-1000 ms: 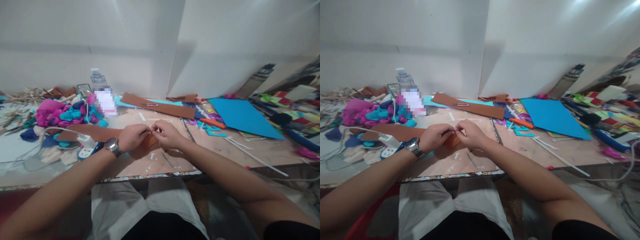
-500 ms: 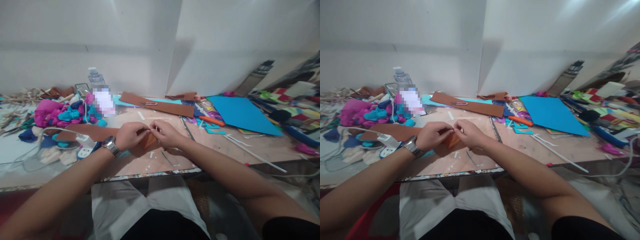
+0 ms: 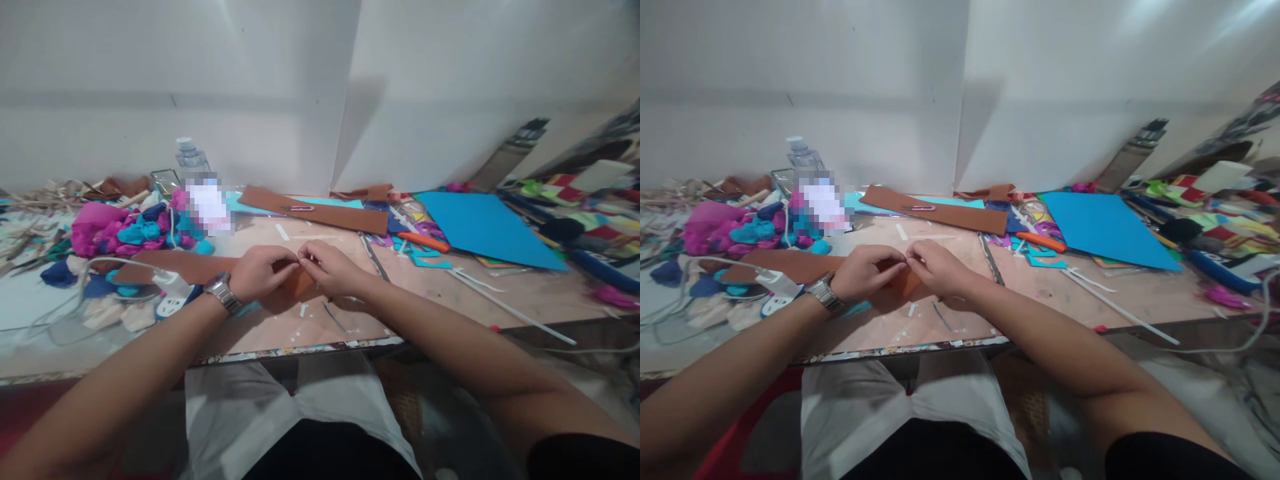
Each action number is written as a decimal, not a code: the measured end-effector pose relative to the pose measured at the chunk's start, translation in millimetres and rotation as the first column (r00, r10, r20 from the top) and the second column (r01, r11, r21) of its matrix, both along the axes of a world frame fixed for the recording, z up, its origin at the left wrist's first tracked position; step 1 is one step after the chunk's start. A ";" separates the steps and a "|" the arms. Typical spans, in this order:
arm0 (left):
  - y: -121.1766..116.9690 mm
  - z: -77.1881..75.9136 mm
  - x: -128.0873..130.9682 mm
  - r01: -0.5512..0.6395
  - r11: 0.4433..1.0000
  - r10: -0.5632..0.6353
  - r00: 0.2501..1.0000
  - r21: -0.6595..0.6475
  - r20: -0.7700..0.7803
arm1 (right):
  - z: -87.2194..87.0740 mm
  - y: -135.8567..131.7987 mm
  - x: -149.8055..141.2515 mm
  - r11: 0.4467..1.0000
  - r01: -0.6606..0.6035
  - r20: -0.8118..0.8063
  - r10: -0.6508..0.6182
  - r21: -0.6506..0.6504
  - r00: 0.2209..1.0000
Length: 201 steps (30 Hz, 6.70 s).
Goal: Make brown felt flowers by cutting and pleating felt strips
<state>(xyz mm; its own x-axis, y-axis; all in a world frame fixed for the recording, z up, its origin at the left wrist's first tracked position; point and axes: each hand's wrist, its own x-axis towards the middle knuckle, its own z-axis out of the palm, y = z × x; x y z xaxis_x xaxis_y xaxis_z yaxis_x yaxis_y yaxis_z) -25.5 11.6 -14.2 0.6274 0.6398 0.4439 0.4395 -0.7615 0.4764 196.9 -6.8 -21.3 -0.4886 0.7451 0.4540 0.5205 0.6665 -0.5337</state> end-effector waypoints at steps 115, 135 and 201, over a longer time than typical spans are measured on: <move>6.4 -1.5 -0.9 0.018 0.906 0.055 0.986 -0.424 0.160 | -2.9 3.4 4.5 0.992 0.034 -0.088 -0.024 0.120 0.996; -1.8 -1.5 0.4 -0.160 0.984 0.159 0.987 -0.081 -0.018 | -7.4 2.2 -0.5 0.993 0.100 -0.071 -0.095 0.061 0.993; -6.1 0.1 3.5 -0.137 0.990 0.138 0.987 0.021 -0.083 | 7.0 0.9 5.7 0.997 0.081 -0.012 -0.081 -0.005 0.997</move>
